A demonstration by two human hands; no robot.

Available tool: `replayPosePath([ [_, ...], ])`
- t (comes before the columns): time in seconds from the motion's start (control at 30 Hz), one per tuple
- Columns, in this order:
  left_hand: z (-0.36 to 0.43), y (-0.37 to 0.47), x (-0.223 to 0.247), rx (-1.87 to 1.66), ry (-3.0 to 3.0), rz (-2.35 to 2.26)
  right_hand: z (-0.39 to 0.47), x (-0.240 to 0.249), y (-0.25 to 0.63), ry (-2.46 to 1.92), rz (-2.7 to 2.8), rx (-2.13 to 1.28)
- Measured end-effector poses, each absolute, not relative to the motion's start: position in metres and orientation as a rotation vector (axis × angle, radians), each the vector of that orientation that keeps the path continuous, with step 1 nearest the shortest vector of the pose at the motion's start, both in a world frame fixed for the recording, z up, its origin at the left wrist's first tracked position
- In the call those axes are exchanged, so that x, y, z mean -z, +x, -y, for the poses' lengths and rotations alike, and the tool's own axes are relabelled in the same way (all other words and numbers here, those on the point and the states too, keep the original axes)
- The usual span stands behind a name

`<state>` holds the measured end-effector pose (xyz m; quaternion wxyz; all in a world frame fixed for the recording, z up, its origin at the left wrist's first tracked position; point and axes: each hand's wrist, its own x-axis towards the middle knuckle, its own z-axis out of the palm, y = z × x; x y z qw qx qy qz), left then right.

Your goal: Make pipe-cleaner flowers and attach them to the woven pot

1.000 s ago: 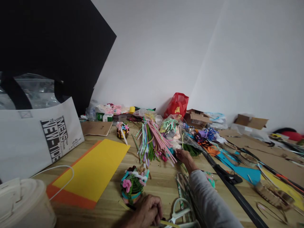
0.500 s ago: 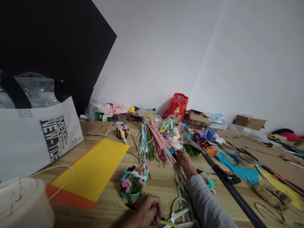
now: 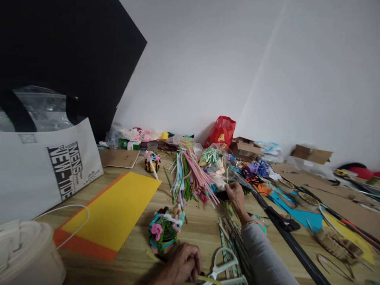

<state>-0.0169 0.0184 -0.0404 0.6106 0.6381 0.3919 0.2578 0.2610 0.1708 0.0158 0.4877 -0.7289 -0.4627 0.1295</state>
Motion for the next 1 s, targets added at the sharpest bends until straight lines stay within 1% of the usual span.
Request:
replayPosePath([
  [0.13,-0.02,-0.016,0.051,-0.613,1.468,-0.895,-0.185,-0.024,0.245,-1.95,1.365,-0.211],
  [0.3,-0.022,-0.02,0.064,-0.647,1.483,-0.862,-0.196,-0.024,0.224,-2.101,1.525,-0.076],
  [0.47,-0.024,-0.021,0.066,-0.658,1.493,-0.838,-0.185,-0.025,0.224,-2.103,1.629,0.038],
  [0.63,-0.021,-0.017,0.055,-0.656,1.434,-0.854,-0.149,-0.025,0.235,-2.039,1.664,0.086],
  [0.8,-0.02,-0.015,0.041,-0.624,1.427,-0.86,-0.093,-0.04,0.267,-1.982,1.626,0.045],
  [0.83,-0.02,-0.015,0.04,-0.621,1.425,-0.858,-0.082,-0.047,0.277,-1.979,1.604,0.007],
  [0.9,-0.02,-0.015,0.04,-0.621,1.425,-0.858,-0.058,-0.062,0.3,-1.861,1.482,-0.236],
  [0.97,-0.02,-0.014,0.04,-0.632,1.437,-0.861,-0.034,-0.078,0.324,-1.827,1.421,-0.261],
  [1.0,-0.02,-0.014,0.04,-0.644,1.449,-0.861,-0.021,-0.084,0.335,-1.819,1.284,-0.233],
])
